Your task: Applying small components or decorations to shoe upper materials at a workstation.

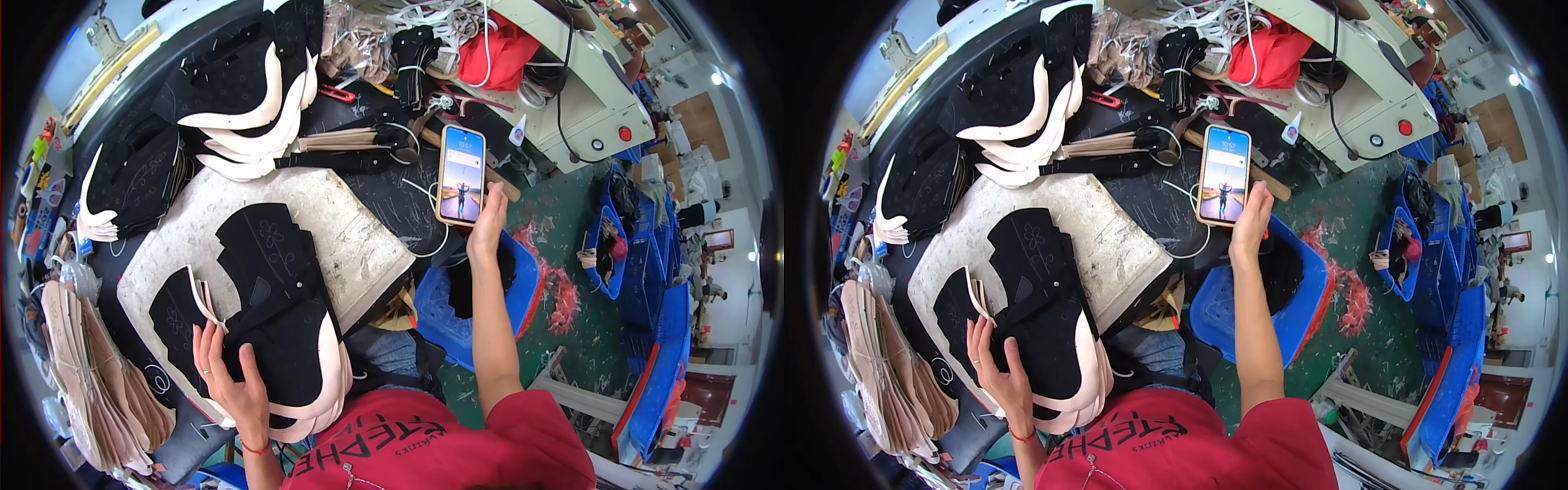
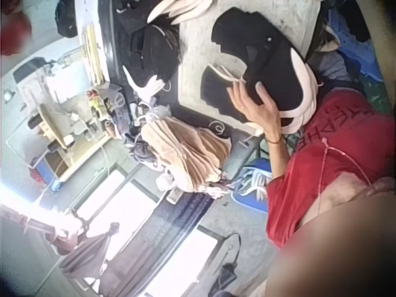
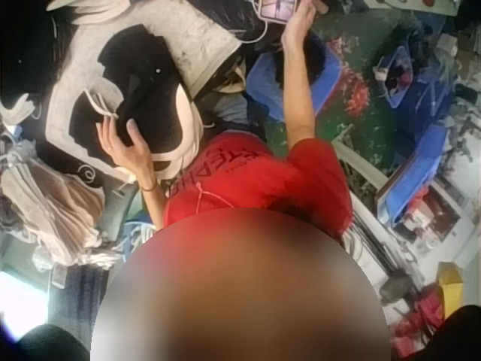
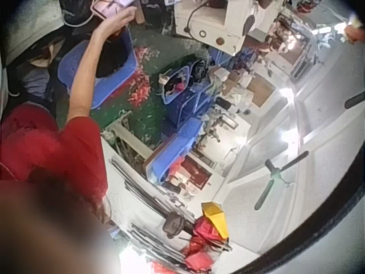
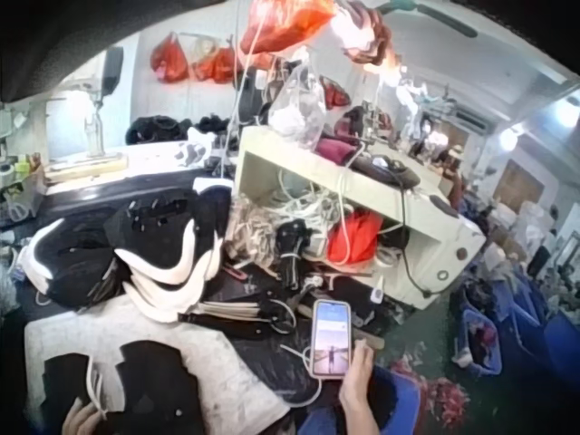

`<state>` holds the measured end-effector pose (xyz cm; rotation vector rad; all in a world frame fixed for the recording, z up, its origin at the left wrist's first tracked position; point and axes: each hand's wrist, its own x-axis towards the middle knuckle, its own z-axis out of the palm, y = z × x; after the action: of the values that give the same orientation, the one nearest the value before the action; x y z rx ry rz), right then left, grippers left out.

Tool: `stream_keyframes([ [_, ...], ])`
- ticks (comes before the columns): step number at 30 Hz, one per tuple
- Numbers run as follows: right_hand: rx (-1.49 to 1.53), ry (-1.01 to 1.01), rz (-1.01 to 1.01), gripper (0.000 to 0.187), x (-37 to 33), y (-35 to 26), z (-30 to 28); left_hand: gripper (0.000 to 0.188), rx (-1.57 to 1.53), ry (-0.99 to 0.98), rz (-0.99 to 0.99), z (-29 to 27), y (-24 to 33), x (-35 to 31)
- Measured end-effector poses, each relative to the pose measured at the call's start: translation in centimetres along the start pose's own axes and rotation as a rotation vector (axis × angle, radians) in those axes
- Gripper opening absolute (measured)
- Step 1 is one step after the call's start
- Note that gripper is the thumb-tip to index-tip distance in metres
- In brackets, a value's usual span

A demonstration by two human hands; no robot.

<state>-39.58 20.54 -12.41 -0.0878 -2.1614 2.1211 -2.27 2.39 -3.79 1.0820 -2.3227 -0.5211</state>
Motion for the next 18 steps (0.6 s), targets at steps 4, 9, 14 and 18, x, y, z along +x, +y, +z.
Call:
stream_keyframes([
  [4, 0.049, -0.374, 0.353, 0.030, -0.4, -3.0, -2.4, 0.030, 0.022, 0.015, -0.018, -0.1, -0.3, 0.0],
  [9, 0.016, -0.518, 0.428, 0.053, -0.6, -4.5, -2.9, 0.029, 0.010, 0.019, -0.013, -0.1, -0.4, 0.2],
  [14, -0.008, -0.532, 0.443, 0.057, -0.3, -4.3, -2.7, 0.029, 0.013, 0.010, -0.003, -0.1, -0.5, 0.0],
  [18, -0.006, -0.569, 0.398, 0.054, 0.1, -3.9, -2.6, 0.030, 0.018, -0.002, -0.005, -0.1, -0.6, 0.1],
])
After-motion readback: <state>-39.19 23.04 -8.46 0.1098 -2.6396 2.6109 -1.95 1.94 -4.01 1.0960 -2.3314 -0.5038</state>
